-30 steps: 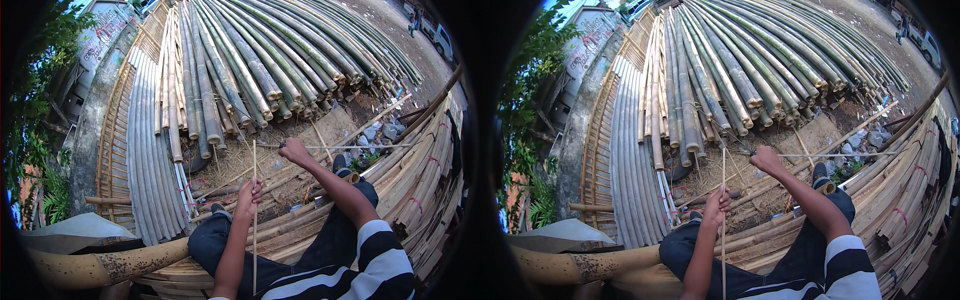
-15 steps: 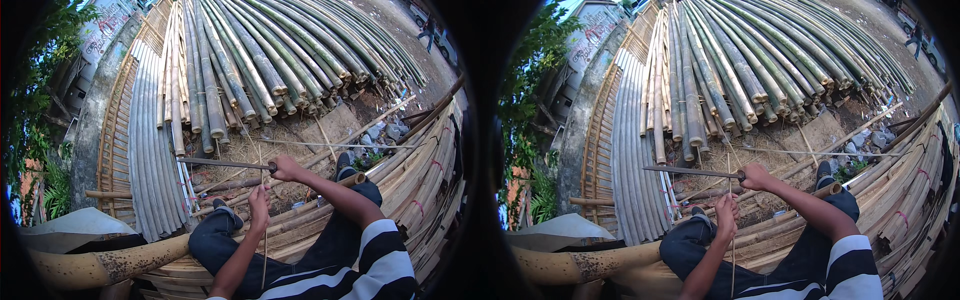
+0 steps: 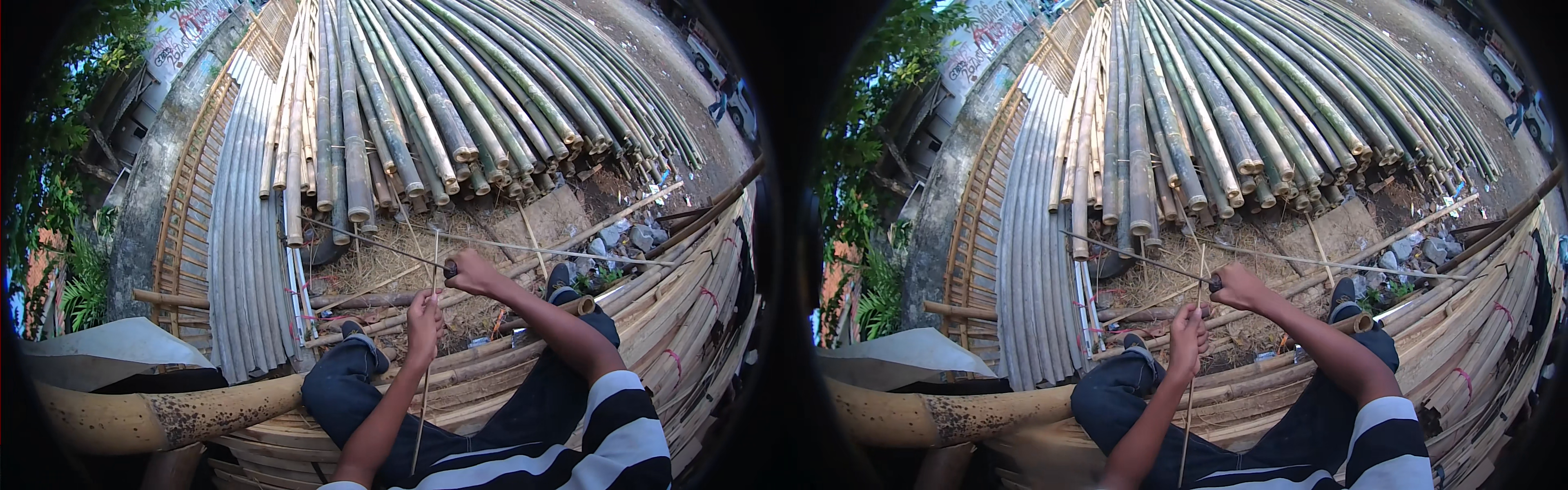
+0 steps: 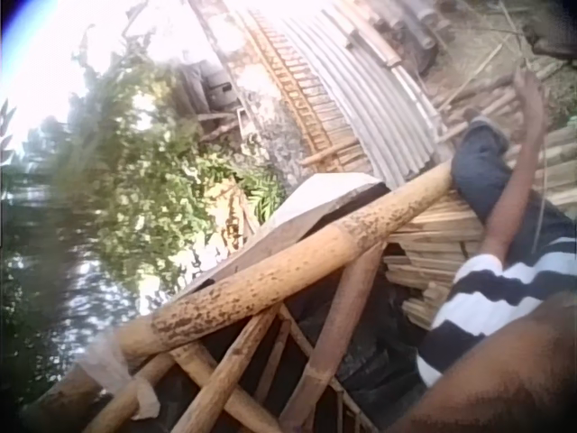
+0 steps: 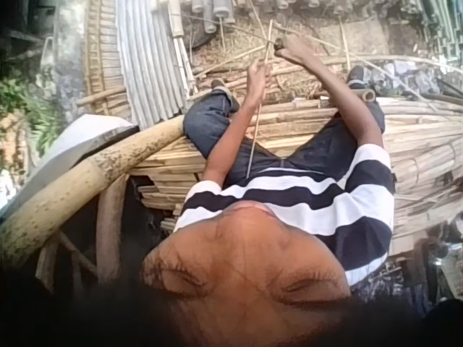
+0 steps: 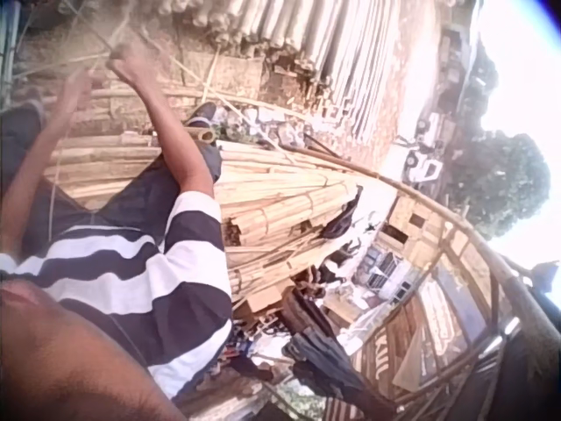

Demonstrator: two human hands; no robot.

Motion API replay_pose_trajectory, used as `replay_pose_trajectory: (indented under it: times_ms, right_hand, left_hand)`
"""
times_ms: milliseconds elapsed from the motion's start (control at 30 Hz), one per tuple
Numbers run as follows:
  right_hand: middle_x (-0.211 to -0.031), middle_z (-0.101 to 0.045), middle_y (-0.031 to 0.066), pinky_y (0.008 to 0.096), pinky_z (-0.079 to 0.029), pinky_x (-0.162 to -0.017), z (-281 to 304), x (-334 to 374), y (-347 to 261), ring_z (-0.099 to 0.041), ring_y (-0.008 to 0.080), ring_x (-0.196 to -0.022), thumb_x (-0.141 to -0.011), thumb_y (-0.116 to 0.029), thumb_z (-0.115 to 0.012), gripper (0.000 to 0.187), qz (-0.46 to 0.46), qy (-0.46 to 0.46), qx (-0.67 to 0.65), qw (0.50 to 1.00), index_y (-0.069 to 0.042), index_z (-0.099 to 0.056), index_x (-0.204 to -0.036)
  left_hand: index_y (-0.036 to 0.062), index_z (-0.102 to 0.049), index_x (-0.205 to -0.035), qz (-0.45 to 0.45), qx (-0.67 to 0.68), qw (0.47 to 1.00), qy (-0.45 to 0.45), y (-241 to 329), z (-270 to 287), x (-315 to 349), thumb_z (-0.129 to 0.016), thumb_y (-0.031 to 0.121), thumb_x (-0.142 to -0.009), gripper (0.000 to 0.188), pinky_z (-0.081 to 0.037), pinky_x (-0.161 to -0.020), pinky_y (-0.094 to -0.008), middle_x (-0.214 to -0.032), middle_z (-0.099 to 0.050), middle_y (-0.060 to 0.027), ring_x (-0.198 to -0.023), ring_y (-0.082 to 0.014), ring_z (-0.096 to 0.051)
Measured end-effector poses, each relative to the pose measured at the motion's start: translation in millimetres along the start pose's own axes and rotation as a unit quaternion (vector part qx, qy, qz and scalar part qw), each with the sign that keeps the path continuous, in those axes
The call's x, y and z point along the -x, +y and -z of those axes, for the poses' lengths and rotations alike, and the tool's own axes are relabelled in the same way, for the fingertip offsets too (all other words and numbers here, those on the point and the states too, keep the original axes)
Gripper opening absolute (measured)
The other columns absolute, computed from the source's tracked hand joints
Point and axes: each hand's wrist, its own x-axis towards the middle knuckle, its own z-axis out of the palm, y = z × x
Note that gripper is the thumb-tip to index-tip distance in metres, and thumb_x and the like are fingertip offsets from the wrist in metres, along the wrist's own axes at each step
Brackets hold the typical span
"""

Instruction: Using a machete to peel or shave strips from a bamboo pole while sitting above a pile of processed bamboo.

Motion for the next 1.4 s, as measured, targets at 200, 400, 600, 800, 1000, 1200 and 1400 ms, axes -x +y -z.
replay_pose_trajectory:
  times_ms: [200, 400, 600, 800, 1000, 1200, 1400]
  right_hand:
    - [-0.067, -0.060, 0.0243, 0.0459, -0.049, -0.065, 3.5, -12.7, 55.2, -0.062, 0.0389, -0.068, -0.065, -0.024, -0.060, 0.027, -0.087, 0.098, 0.061, 0.990, 0.003, -0.061, -0.070]
    - [-0.046, -0.044, 0.0033, 0.0313, -0.035, -0.037, 25.2, -8.3, 104.0, -0.046, 0.0132, -0.038, -0.066, -0.011, -0.059, 0.022, -0.262, 0.183, -0.301, 0.898, -0.003, -0.044, -0.051]
    - [-0.051, -0.050, 0.0139, 0.0399, -0.043, -0.053, -1.5, 1.9, 38.8, -0.053, 0.0293, -0.050, -0.065, -0.018, -0.063, 0.021, -0.032, 0.044, -0.012, 0.998, 0.001, -0.054, -0.064]
    - [-0.058, -0.053, 0.0206, 0.0416, -0.044, -0.057, -33.9, -1.8, 28.7, -0.053, 0.0393, -0.056, -0.061, -0.021, -0.063, 0.022, 0.120, -0.005, 0.155, 0.981, -0.001, -0.057, -0.068]
    - [-0.050, -0.052, 0.0154, 0.0394, -0.043, -0.052, 2.5, -19.9, 111.3, -0.054, 0.0252, -0.048, -0.062, -0.019, -0.059, 0.028, -0.218, 0.104, -0.045, 0.969, 0.008, -0.054, -0.059]
    - [-0.047, -0.045, 0.0092, 0.0356, -0.037, -0.049, -14.3, -10.1, 38.7, -0.045, 0.0178, -0.046, -0.066, -0.017, -0.062, 0.026, -0.079, 0.097, -0.089, 0.988, 0.004, -0.049, -0.059]
    - [-0.049, -0.046, 0.0126, 0.0362, -0.038, -0.050, -19.8, -5.4, 14.7, -0.045, 0.0182, -0.047, -0.066, -0.018, -0.063, 0.027, -0.068, 0.087, -0.100, 0.989, 0.005, -0.051, -0.061]
  left_hand:
    - [0.0109, -0.047, -0.104, -0.053, -0.154, 0.986, 0.029, -9.5, -5.4, 36.6, -0.044, 0.019, -0.098, 0.011, -0.015, -0.035, -0.0185, -0.058, -0.028, 0.0059, -0.042, -0.0014, -0.022]
    - [0.0090, -0.047, -0.104, 0.046, -0.002, 0.999, -0.028, -1.7, 11.6, 12.7, -0.044, 0.023, -0.099, 0.016, -0.014, -0.036, -0.0190, -0.058, -0.024, 0.0063, -0.042, -0.0019, -0.020]
    - [0.0080, -0.048, -0.097, 0.006, 0.007, 0.999, -0.031, 0.1, 0.7, 2.1, -0.042, 0.023, -0.099, 0.017, -0.014, -0.036, -0.0193, -0.058, -0.025, 0.0070, -0.042, -0.0020, -0.021]
    - [0.0089, -0.048, -0.094, -0.013, -0.052, 0.999, 0.010, -19.2, 19.0, 13.2, -0.041, 0.021, -0.099, 0.014, -0.014, -0.036, -0.0192, -0.057, -0.025, 0.0079, -0.042, -0.0012, -0.022]
    - [0.0117, -0.046, -0.092, 0.070, 0.100, 0.989, -0.078, 0.3, 27.5, 12.6, -0.044, 0.029, -0.098, 0.018, -0.012, -0.035, -0.0191, -0.057, -0.022, 0.0079, -0.041, -0.0013, -0.018]
    - [0.0114, -0.046, -0.089, 0.078, 0.114, 0.987, -0.086, 5.7, 21.9, 2.0, -0.044, 0.030, -0.098, 0.021, -0.011, -0.034, -0.0197, -0.055, -0.023, 0.0078, -0.040, -0.0017, -0.018]
    - [0.0129, -0.045, -0.088, 0.065, 0.096, 0.991, -0.070, 9.9, 22.7, 12.8, -0.041, 0.033, -0.099, 0.024, -0.011, -0.034, -0.0185, -0.055, -0.021, 0.0088, -0.040, -0.0008, -0.017]
